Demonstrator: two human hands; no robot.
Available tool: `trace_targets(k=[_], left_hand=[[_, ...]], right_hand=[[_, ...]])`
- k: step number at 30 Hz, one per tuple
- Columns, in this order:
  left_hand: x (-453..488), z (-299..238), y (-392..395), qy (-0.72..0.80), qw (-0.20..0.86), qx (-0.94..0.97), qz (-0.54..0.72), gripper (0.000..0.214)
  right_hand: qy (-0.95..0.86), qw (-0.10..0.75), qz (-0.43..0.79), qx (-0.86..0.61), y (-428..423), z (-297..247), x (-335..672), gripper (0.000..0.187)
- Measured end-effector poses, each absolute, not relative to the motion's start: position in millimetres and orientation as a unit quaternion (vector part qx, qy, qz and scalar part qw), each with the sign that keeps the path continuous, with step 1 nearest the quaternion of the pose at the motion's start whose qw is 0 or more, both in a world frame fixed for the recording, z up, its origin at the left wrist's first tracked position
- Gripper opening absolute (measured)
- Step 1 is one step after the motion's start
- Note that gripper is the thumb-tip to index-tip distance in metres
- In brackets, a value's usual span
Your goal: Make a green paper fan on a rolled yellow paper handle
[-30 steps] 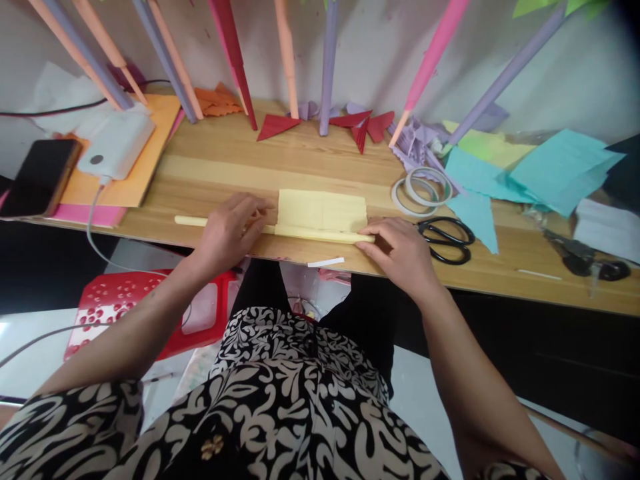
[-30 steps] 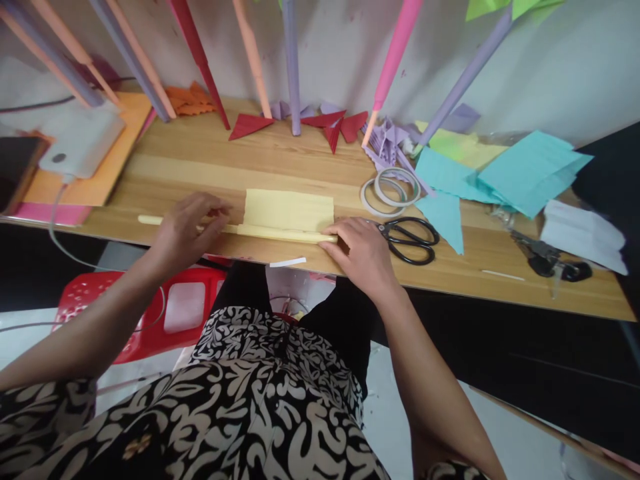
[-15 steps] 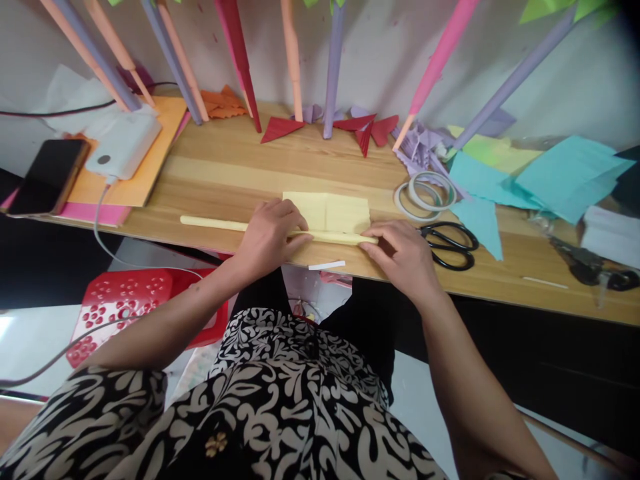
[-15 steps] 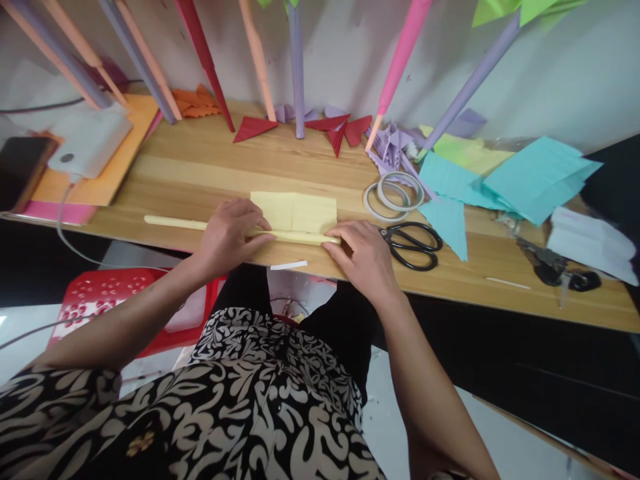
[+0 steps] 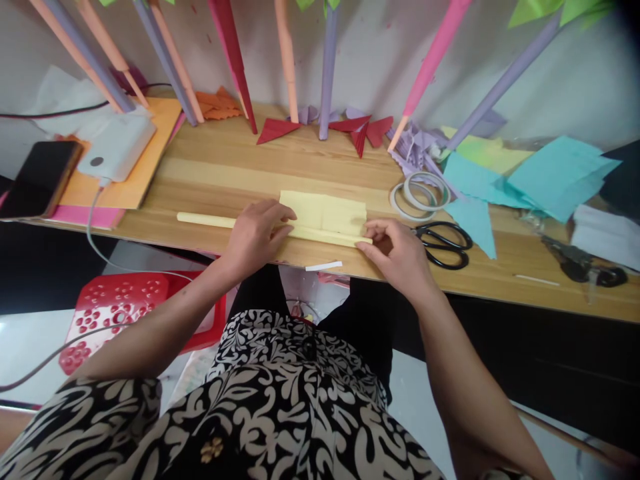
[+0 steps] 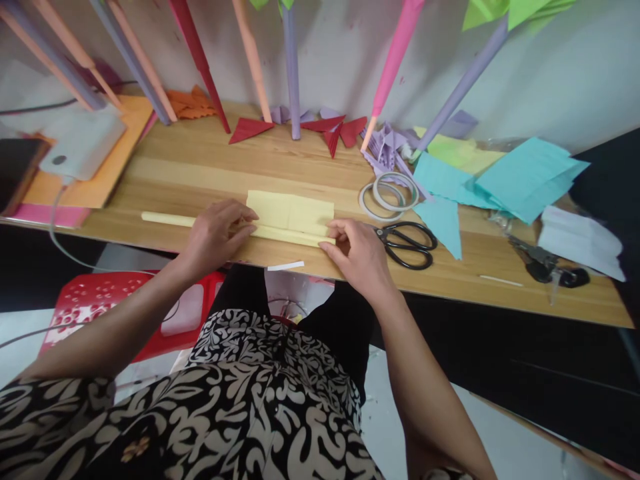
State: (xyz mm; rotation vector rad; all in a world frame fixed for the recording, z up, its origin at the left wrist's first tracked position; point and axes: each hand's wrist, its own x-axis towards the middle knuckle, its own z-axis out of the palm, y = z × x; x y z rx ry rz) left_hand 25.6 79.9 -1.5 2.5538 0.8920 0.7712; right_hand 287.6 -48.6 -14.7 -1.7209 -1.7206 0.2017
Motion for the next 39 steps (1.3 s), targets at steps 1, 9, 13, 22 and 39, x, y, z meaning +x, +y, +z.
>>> trace_targets(k=[1,9,13,22,39], left_hand=[[24.3,-1.8,79.3,0.314,0.169,0.893,0.275,0.013],[19.1,-6.8,78.6,0.286,0.119,0.899,0.308,0.020],[14.6,-8.5,80.9,0.265,0.108,0.910,0.299,0.024],[5.2,-13.9,83.5,0.242,0.141,0.912,0.299,0.018],[8.0,-12.9,91.0,0.245,0.122,0.914,0.300,0.020]], right_hand=[[-0.645,0.346,0.089,-0.675,-48.6,-14.4,287.3,0.025],[-0.701,0.283,0.047,-0.653,-48.3,-8.2,288.3,0.010],[-0.718,0.278,-0.009,-0.638,-46.4,-8.5,286.0,0.006],[-0.754,0.281,-0.056,-0.591,-53.1,-2.8,283.3,0.012],[-0.764,0.242,0.085,-0.592,-22.3,9.0,305.5,0.005]])
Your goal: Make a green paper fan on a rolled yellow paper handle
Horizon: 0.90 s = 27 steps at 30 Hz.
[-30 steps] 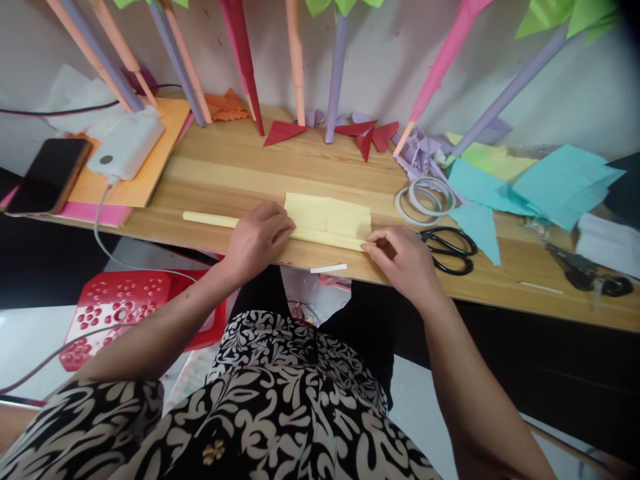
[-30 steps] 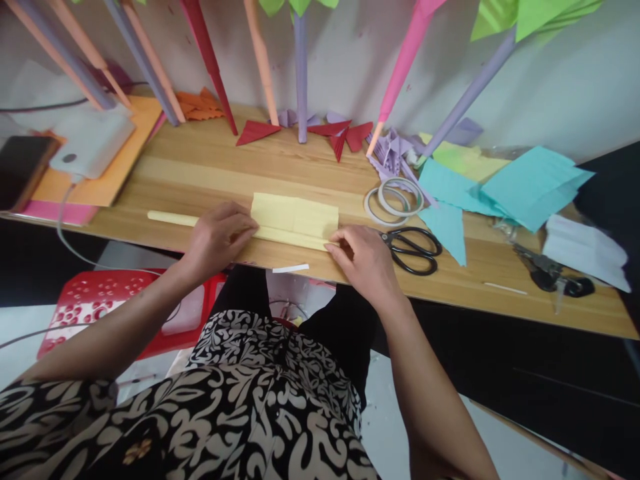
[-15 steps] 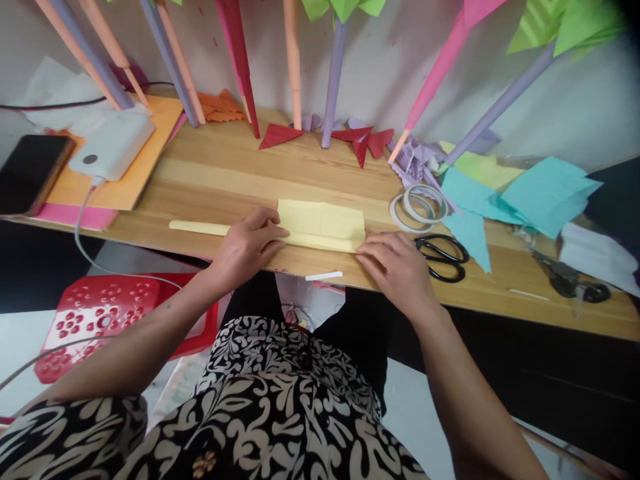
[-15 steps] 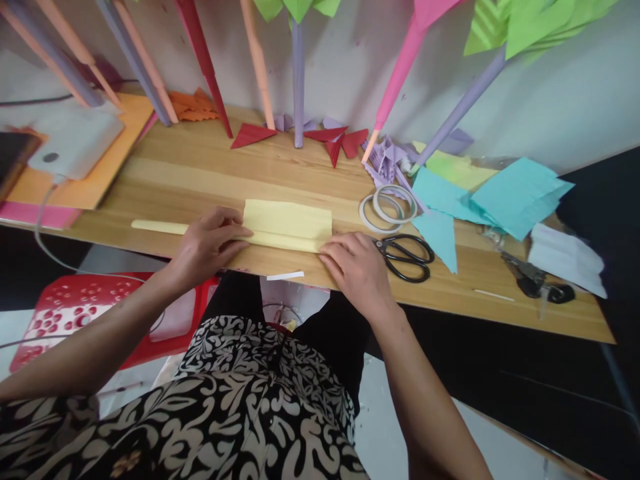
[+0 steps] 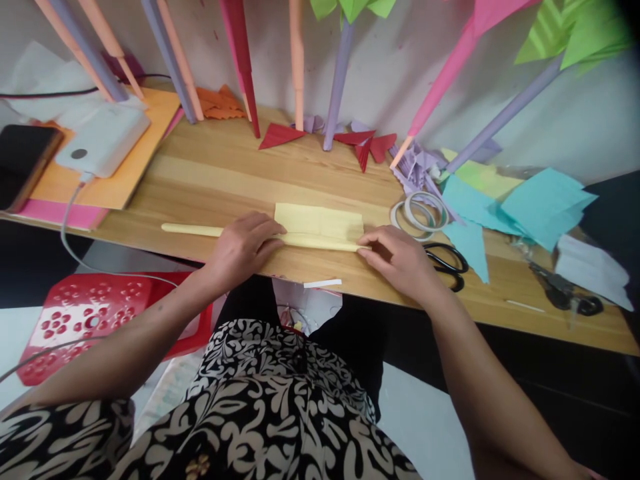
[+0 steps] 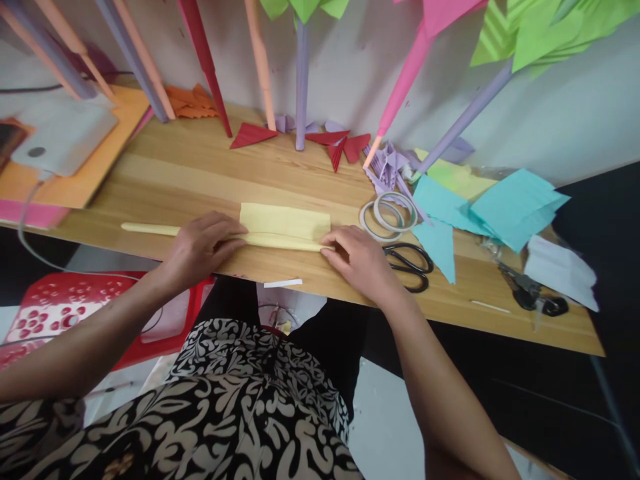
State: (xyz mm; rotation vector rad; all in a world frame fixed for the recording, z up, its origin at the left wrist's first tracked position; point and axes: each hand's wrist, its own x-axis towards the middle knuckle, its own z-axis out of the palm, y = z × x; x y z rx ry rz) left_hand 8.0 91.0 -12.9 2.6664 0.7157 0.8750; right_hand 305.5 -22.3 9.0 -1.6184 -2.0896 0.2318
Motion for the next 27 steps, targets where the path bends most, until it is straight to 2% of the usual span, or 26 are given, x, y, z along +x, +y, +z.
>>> trace_targets(k=[9,17,22,27], left_hand=[[6.0,-9.6,93.0,0.227,0.097,0.929,0.275,0.023],[7.7,-9.2,94.4,0.243,0.090,0.928,0.268,0.028],[9.3,-6.8,97.7,0.255,0.085,0.932,0.243,0.031],[11.6,-4.6,100.9,0.277,0.077,0.931,0.227,0.029]], right_hand=[[-0.759,0.231,0.148,-0.591,-2.7,15.6,312.6,0.008],[-0.773,0.270,0.092,-0.567,2.4,5.8,313.9,0.010],[-0.761,0.250,0.118,-0.587,6.6,5.4,313.8,0.008],[-0.769,0.234,0.095,-0.587,15.1,4.9,313.3,0.007]])
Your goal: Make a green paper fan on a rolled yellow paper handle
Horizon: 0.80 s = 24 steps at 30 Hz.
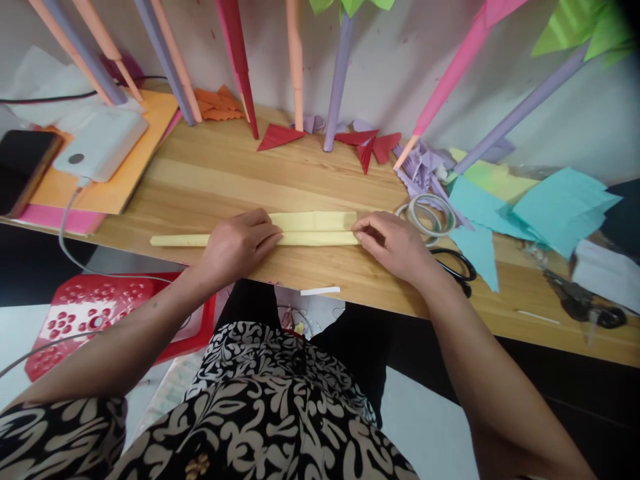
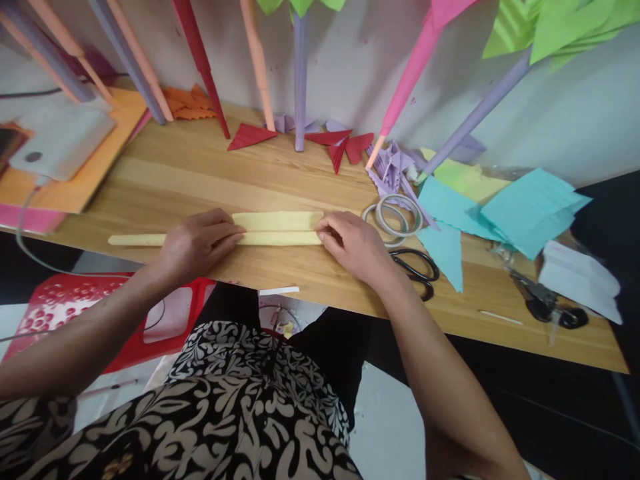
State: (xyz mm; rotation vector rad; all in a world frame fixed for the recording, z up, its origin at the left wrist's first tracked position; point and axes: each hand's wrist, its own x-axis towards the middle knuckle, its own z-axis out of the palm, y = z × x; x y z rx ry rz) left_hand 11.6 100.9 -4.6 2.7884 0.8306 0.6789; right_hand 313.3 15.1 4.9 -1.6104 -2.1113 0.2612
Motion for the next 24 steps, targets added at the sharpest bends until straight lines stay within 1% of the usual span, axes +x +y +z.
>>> trace_targets(k=[5,8,14,20,24], left_hand=[[15.8,-1.2,102.5,0.297,0.072,0.925,0.227,0.023],[17.3,-1.2,103.4,0.297,0.059,0.927,0.220,0.025],[17.5,-2.5,103.8,0.290,0.049,0.929,0.223,0.031],[11.4,-5.5,101.9,0.259,0.057,0.930,0.254,0.030],[10.8,-9.3,104.9,0.259,0.058,0.929,0.256,0.030]], right_hand=[[-0.782,0.268,0.030,-0.563,16.3,1.2,310.9,0.013],[-0.788,0.280,0.023,-0.548,13.7,-0.3,313.0,0.009],[-0.808,0.260,0.003,-0.529,14.2,-5.7,318.4,0.011],[-0.803,0.265,0.005,-0.533,16.8,-5.8,317.1,0.013],[-0.787,0.269,0.042,-0.553,19.9,-4.2,316.6,0.017]])
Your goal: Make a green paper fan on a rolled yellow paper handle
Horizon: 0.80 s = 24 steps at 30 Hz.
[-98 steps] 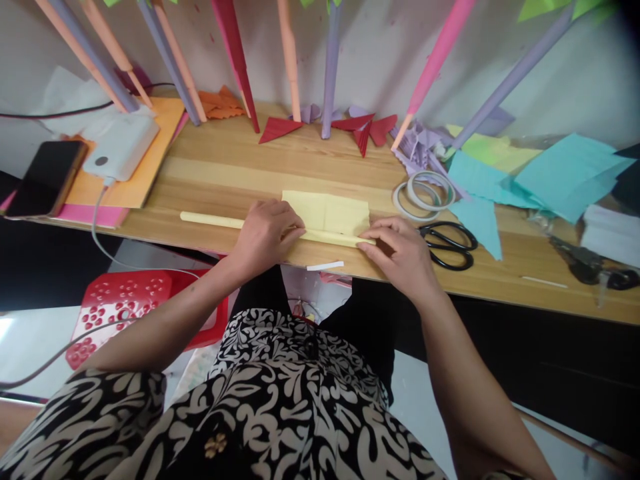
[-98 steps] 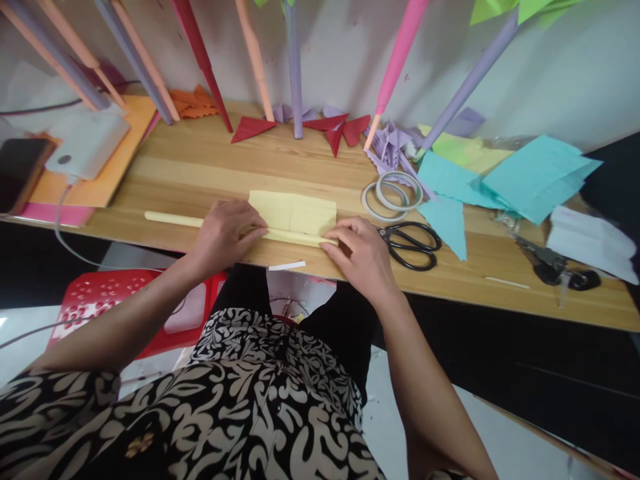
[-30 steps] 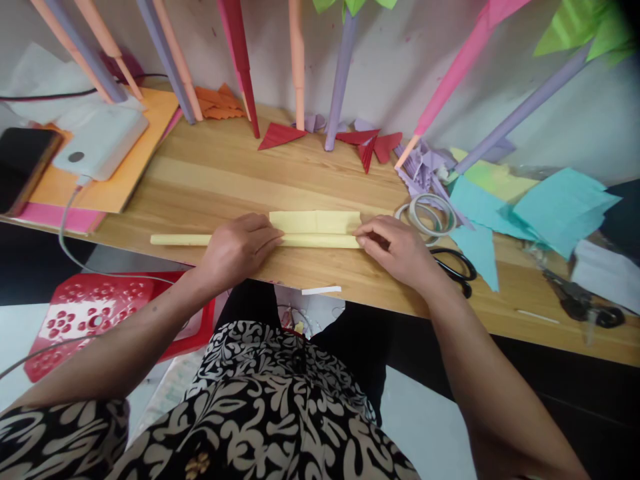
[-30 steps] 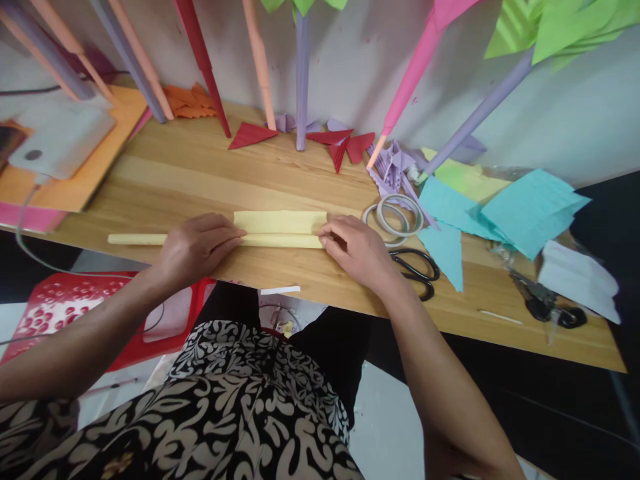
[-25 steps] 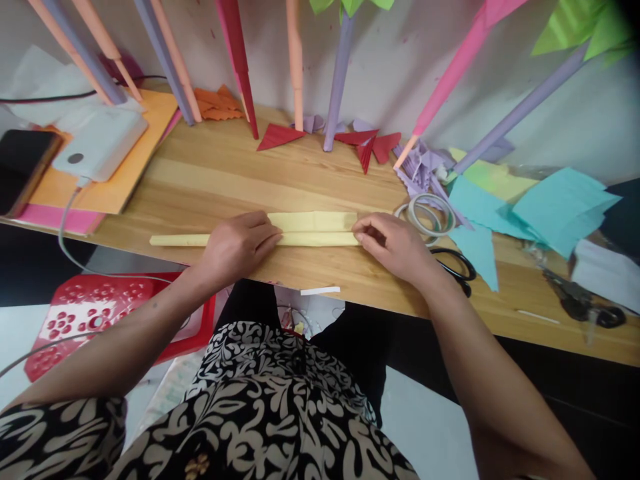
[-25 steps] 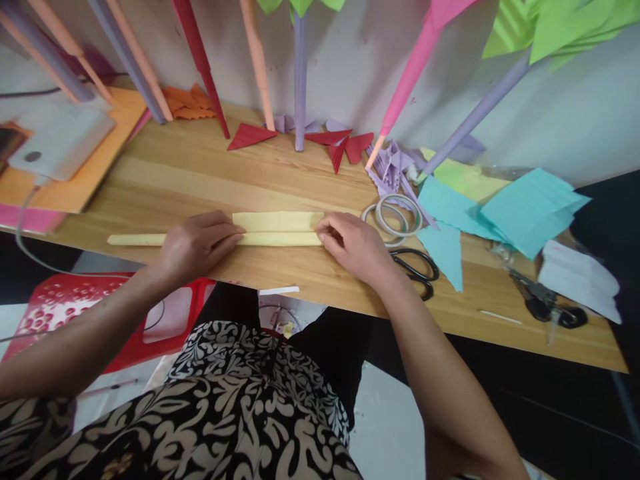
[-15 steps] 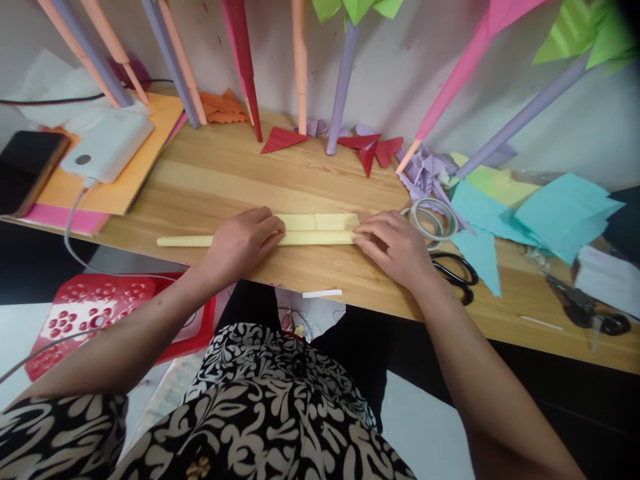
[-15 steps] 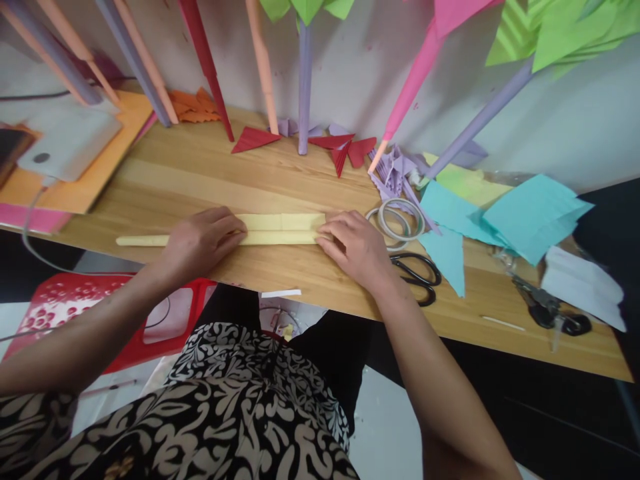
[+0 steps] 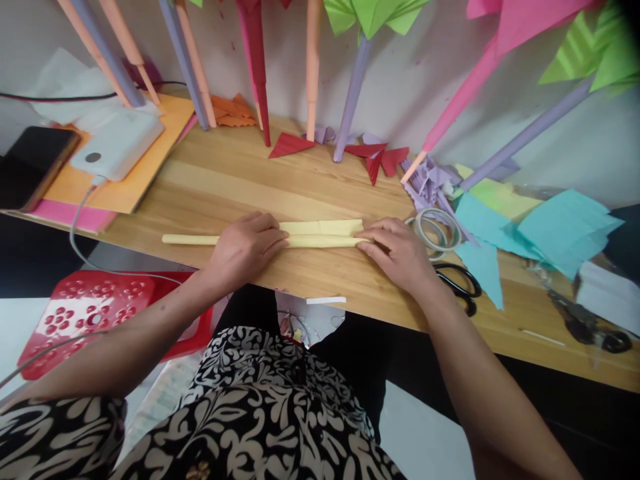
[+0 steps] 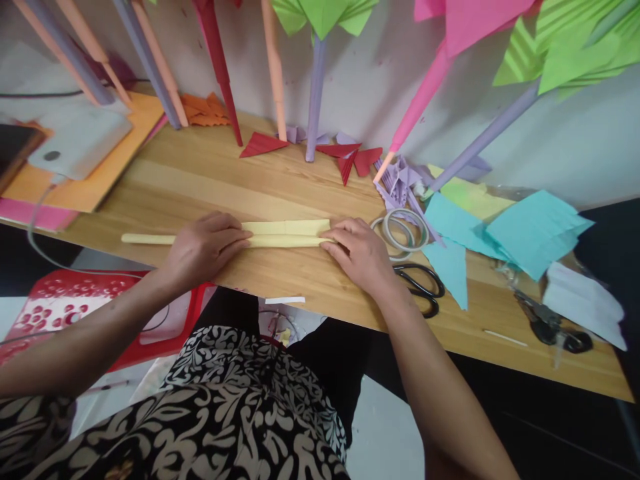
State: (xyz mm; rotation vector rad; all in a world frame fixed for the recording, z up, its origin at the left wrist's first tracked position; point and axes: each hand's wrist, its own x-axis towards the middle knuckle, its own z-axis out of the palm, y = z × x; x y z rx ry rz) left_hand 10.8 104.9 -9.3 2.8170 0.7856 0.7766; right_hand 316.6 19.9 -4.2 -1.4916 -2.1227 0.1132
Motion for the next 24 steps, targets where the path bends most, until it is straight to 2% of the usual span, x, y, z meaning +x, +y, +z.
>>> trace_targets(k=[8,15,20,24], left_hand=[[18.3,-5.2,110.9,0.298,0.047,0.921,0.246,0.024],[22.5,-2.0,113.6,0.299,0.006,0.925,0.237,0.037],[22.9,-3.6,109.2,0.278,-0.017,0.940,0.198,0.034],[22.7,-2.6,107.7,0.301,-0.014,0.940,0.158,0.033]], right_hand=[[-0.697,0.241,0.140,-0.661,33.3,5.9,312.8,0.010],[-0.717,0.271,0.093,-0.635,41.9,1.7,310.5,0.012],[-0.722,0.261,0.066,-0.637,40.4,-2.0,309.3,0.013],[-0.766,0.261,0.064,-0.584,34.7,-2.7,314.8,0.014]])
